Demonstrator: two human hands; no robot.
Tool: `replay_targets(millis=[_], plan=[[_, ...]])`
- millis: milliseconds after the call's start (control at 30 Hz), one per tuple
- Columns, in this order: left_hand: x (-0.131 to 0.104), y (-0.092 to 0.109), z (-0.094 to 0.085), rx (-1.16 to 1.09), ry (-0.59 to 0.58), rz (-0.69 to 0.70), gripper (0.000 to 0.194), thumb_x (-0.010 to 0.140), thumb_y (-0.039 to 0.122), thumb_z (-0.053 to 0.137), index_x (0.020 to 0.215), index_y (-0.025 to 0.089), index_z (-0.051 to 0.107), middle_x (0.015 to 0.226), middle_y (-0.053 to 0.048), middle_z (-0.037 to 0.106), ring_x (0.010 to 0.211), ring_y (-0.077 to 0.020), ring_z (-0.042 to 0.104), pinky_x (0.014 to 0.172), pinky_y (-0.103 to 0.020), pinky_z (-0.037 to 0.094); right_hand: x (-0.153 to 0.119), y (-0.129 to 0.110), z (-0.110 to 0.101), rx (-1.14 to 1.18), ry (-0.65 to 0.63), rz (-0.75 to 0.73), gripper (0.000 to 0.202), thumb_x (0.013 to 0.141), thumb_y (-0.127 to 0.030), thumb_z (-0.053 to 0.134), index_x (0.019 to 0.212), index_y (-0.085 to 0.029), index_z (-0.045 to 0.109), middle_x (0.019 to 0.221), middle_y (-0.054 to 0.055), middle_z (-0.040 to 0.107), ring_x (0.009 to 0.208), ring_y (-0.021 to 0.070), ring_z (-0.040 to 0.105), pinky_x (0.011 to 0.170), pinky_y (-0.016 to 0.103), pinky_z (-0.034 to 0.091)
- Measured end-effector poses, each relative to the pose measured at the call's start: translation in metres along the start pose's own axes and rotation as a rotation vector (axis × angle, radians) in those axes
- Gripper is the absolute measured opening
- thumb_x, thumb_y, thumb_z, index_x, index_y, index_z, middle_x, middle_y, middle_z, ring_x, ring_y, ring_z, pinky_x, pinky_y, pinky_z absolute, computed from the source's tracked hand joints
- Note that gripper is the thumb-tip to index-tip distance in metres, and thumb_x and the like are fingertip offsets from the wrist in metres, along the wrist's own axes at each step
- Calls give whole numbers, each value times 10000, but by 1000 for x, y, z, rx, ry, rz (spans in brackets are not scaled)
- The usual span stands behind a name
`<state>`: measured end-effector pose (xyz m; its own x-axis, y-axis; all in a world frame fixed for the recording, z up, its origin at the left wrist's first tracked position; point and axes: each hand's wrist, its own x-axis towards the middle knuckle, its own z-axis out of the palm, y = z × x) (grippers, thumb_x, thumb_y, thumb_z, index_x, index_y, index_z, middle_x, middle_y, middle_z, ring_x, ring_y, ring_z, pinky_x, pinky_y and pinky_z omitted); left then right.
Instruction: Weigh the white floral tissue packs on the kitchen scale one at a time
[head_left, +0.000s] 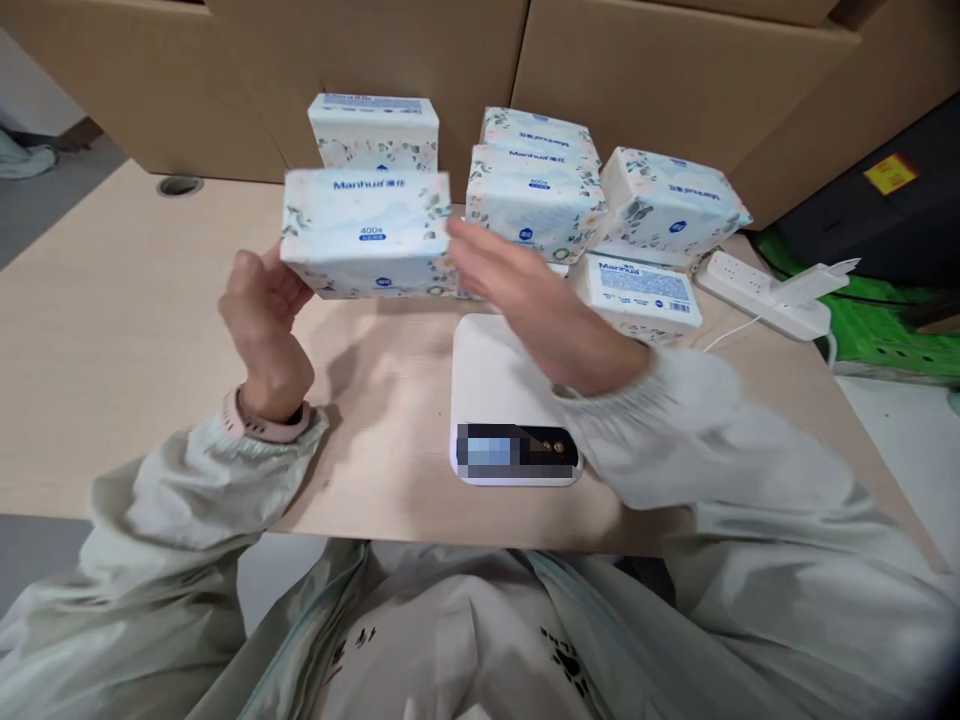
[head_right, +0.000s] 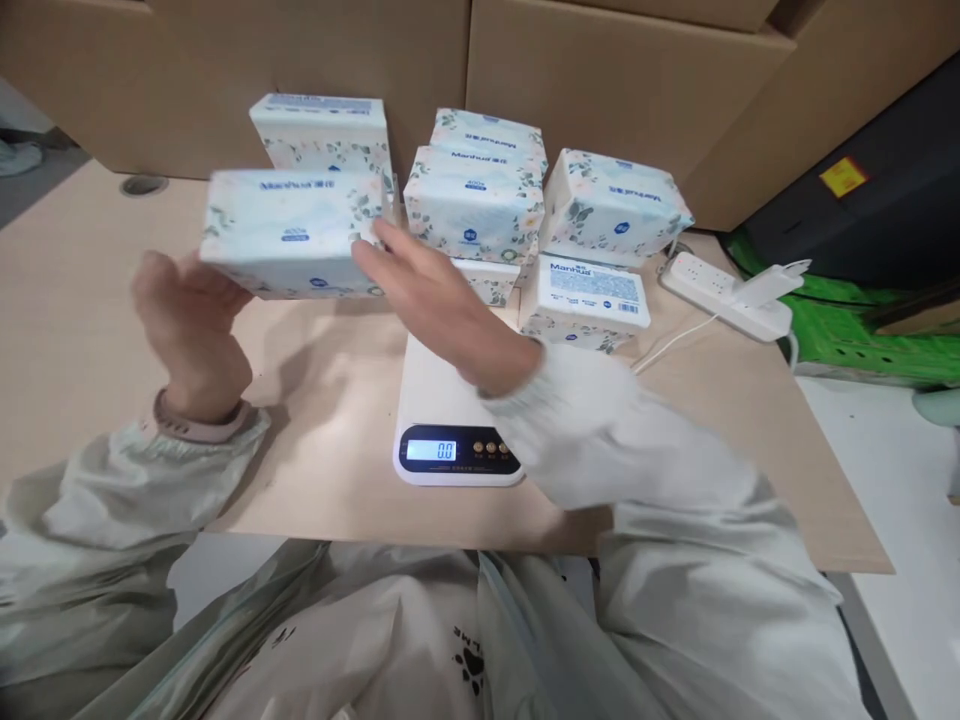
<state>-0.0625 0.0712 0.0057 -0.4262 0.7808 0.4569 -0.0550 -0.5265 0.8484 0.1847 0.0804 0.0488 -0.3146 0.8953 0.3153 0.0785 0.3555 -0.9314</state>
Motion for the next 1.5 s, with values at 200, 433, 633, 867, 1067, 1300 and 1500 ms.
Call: replay_targets(millis=[200, 433, 633, 867, 1067, 1300, 1500], plan=[[-64, 48, 20, -23, -256, 146, 450, 1129, 525, 526, 1232, 259, 874, 1207, 31, 848, 1187, -256, 811, 936, -379, 725, -123, -74, -51, -56, 114, 91, 491, 1050, -483, 685, 1535, -497, 613, 1717, -134, 537, 1685, 297, 409, 1358, 515, 487], [-91, 27, 19, 27, -602, -36, 329, 1132, 382, 607, 1415, 345, 771, 1392, -8, 773, 1294, -279, 778, 1049, -437, 725, -179, -37, -63, -45, 187, 264, 564, 1073, -383, 655, 1609, -505, 530, 1739, -95, 514, 1652, 254, 469, 1287, 461, 562], [-90, 17, 20, 147, -547, -66, 308, 1118, 402, 619, 1320, 323, 837, 1299, -26, 828, 1214, -258, 806, 1003, -405, 707, -168, -8, -69, -191, 427, 67, 332, 1044, -358, 703, 1367, -338, 777, 1349, 18, 829, 1220, 230, 798, 1061, 430, 662], [-87, 12, 21, 114, -246, -54, 216, 1017, 424, 717, 934, 271, 845, 864, -39, 792, 793, -199, 730, 761, -339, 591, -158, 36, -71, -256, 816, -160, 260, 1068, -441, 631, 1062, -304, 852, 858, 8, 786, 742, 174, 710, 677, 346, 565], [-86, 14, 22, 75, -223, -89, 222, 984, 329, 684, 818, 216, 779, 751, -38, 727, 699, -198, 645, 725, -361, 499, -164, 34, -71, -322, 799, -123, 296, 1067, -474, 600, 1023, -312, 843, 839, 27, 758, 715, 210, 694, 650, 385, 559], [-84, 15, 22, 65, -242, -76, 276, 1011, 332, 673, 781, 203, 751, 710, -40, 689, 686, -189, 613, 712, -362, 459, -163, 32, -73, -359, 759, -127, 306, 1066, -450, 607, 965, -260, 825, 793, 29, 745, 677, 206, 681, 640, 386, 540], [-84, 14, 22, 68, -251, -73, 288, 1016, 329, 666, 772, 199, 746, 702, -44, 674, 677, -185, 601, 698, -361, 449, -163, 34, -74, -383, 789, -136, 147, 1005, -386, 720, 966, -275, 809, 785, 10, 737, 663, 187, 687, 584, 366, 574]])
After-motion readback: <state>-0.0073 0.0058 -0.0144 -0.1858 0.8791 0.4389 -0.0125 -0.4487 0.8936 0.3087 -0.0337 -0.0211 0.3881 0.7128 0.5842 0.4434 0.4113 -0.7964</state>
